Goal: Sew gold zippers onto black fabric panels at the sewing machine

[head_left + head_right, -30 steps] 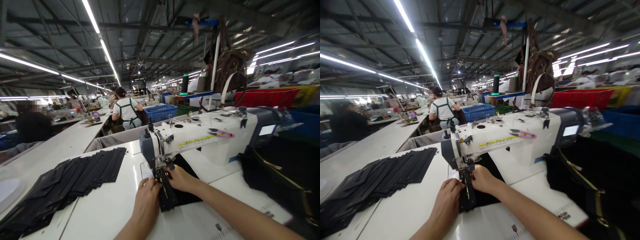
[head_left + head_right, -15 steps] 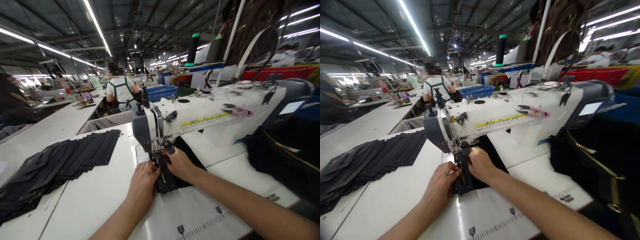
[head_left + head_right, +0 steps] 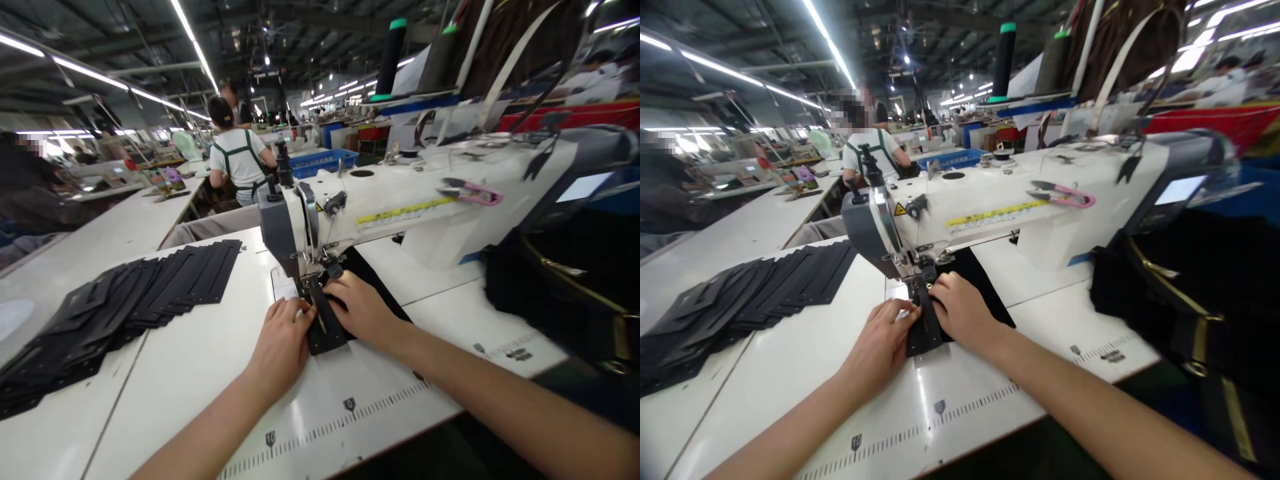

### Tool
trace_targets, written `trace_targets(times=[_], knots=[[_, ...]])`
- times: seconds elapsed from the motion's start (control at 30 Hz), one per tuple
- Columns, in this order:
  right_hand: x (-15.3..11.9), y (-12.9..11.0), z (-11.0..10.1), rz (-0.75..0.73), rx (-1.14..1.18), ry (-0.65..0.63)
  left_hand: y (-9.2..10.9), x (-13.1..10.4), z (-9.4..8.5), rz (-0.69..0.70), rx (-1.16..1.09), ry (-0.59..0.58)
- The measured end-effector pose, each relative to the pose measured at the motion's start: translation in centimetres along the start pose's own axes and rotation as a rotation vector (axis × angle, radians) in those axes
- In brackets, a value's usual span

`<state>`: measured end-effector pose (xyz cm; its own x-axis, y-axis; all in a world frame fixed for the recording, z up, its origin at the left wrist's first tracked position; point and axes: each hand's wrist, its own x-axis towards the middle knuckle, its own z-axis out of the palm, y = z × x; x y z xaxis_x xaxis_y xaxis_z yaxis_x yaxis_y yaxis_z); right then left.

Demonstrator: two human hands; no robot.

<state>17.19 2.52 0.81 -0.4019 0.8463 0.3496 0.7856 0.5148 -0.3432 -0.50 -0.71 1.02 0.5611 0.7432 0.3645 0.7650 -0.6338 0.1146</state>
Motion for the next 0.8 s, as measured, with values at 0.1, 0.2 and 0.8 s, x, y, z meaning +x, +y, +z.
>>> trace_targets(times=[0.1,0.2,0.8], knots=[[-3.8,-0.2,-0.3,-0.353,0.084,0.053,0.3,-1.4,0.1,0.039,0.01,0.079],[-5.7,-0.3,0.0,-0.428,0.068,0.077,0.4,-2.1,0.5,0.15,0.055,0.127],[-3.4,0.3,0.2,-0.399,0.078,0.067,-0.7,-0.2,0.4,0.213,0.094,0.118]])
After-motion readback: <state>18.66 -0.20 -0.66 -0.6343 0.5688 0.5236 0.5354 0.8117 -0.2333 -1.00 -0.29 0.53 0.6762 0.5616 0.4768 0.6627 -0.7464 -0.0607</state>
